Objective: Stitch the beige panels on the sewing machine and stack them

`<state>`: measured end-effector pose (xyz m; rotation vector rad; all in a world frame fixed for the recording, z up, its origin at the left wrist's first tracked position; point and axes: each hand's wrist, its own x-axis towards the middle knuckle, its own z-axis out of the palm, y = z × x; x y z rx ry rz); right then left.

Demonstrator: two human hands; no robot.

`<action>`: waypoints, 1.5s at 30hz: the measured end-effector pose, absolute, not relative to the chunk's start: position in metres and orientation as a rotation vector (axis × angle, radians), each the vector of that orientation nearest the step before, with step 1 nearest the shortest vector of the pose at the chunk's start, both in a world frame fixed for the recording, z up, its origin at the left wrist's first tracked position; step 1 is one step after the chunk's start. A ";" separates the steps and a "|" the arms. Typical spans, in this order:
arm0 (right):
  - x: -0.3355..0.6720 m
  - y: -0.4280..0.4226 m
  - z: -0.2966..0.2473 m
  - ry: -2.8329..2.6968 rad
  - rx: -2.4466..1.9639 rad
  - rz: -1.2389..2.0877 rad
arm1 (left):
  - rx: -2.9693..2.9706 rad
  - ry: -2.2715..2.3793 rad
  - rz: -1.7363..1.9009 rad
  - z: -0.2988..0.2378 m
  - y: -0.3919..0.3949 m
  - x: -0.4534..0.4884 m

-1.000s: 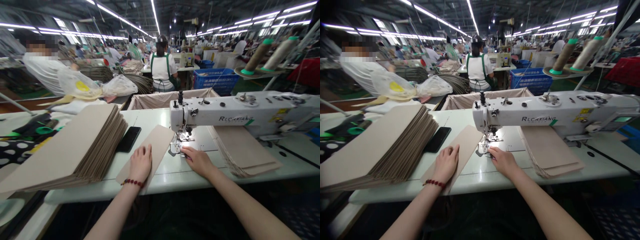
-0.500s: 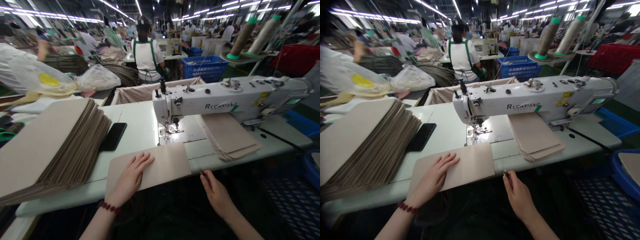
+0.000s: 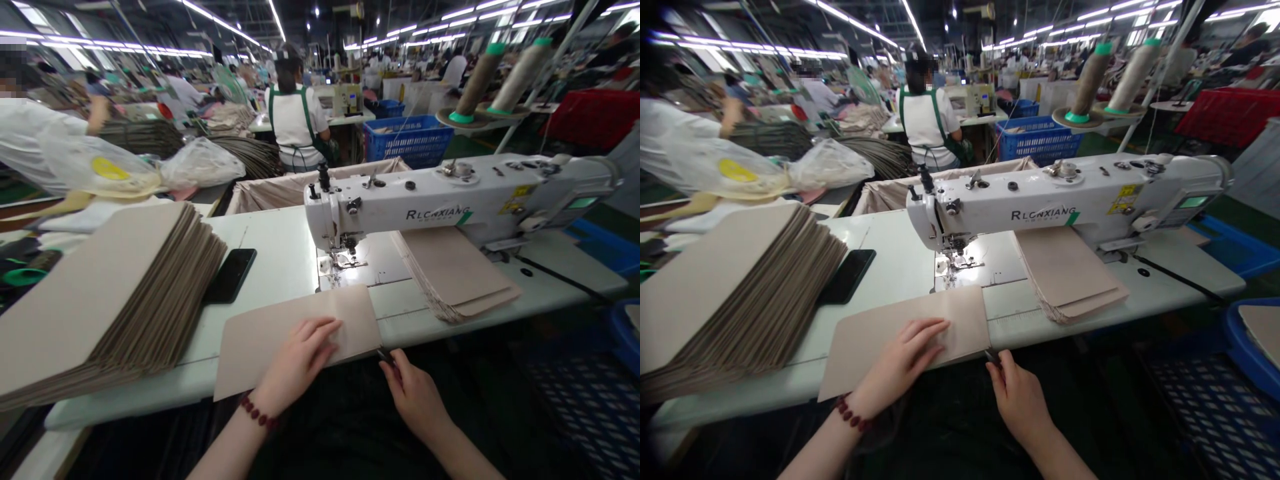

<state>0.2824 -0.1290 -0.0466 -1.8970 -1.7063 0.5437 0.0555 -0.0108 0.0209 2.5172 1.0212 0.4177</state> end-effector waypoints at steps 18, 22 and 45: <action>0.282 -0.119 -0.042 -1.695 -1.885 0.496 | 2.392 1.042 0.524 0.002 -0.035 0.135; 0.281 -0.118 -0.040 -1.713 -1.929 0.470 | 2.358 1.042 0.534 0.002 -0.037 0.135; 0.295 -0.105 -0.026 -1.961 -1.722 0.322 | 2.356 1.569 0.161 0.068 -0.004 0.007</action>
